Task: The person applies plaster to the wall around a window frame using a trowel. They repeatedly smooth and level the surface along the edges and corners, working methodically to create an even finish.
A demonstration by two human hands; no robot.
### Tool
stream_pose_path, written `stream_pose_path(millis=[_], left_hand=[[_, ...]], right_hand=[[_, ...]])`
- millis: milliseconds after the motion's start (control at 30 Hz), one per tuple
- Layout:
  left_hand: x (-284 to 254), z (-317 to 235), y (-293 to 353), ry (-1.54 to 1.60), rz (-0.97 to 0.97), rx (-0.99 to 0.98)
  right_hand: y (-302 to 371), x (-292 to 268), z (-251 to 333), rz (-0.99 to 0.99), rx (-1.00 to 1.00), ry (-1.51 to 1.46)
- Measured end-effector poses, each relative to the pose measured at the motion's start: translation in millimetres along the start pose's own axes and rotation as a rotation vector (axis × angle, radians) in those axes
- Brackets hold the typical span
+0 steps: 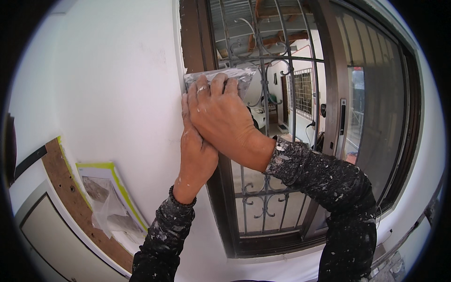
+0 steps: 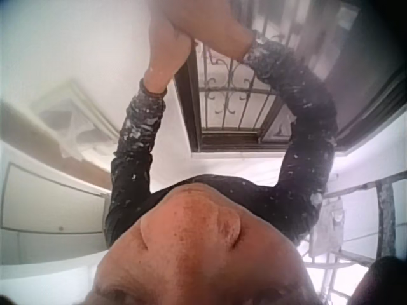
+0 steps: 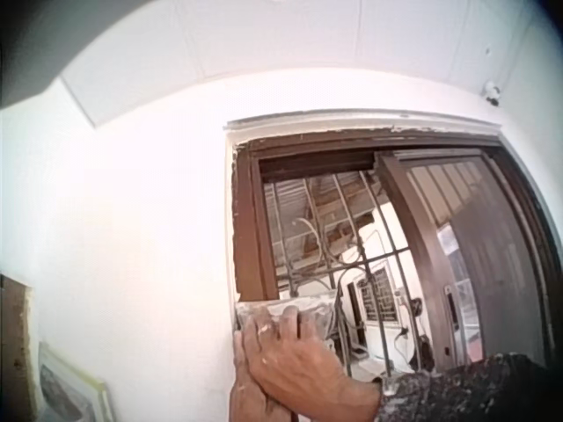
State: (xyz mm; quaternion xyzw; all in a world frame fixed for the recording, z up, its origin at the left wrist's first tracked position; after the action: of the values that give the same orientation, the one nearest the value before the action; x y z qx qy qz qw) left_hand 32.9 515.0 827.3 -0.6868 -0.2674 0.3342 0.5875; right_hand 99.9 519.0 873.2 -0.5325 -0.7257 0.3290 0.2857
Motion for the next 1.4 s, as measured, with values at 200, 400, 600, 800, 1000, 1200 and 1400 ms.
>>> stream_pose_path(millis=[200, 400, 600, 800, 1000, 1200, 1400], left_hand=[[-1, 6, 0, 0.251, -0.007, -0.128], [-8, -24, -12, -0.04, 0.013, 0.204], [6, -26, -73, -0.206, -0.012, 0.244], [13, -11, -119, -0.393, -0.045, 0.252], [16, -3, -135, -0.441, -0.167, 0.322], [15, 0, -138, -0.471, -0.185, 0.363], [12, 0, -140, -0.39, -0.227, 0.345]], right_hand=[[-3, -21, -15, -0.004, 0.062, -0.138], [-6, -17, -107, 0.03, 0.492, -0.858], [-77, -10, -156, -0.655, 0.208, -0.781], [-99, 39, -167, -0.149, 0.405, -1.114], [-108, 40, -150, -0.331, 0.409, -1.106], [-105, 33, -150, -0.475, 0.366, -1.021], [-108, -4, -144, -0.533, 0.354, -0.961]])
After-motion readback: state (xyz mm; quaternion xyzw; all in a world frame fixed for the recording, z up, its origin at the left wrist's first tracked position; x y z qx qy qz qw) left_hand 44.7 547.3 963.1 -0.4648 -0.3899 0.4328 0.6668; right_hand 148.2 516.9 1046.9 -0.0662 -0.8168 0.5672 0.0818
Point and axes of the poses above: each hand's wrist, its own y-axis away from the middle knuckle, its own x-axis out of the palm, z = x × y, the point moved 7 cm from there along -y, towards the middle knuckle, and after that the axes turned 1 degree about -y, right-handed, at the moved point
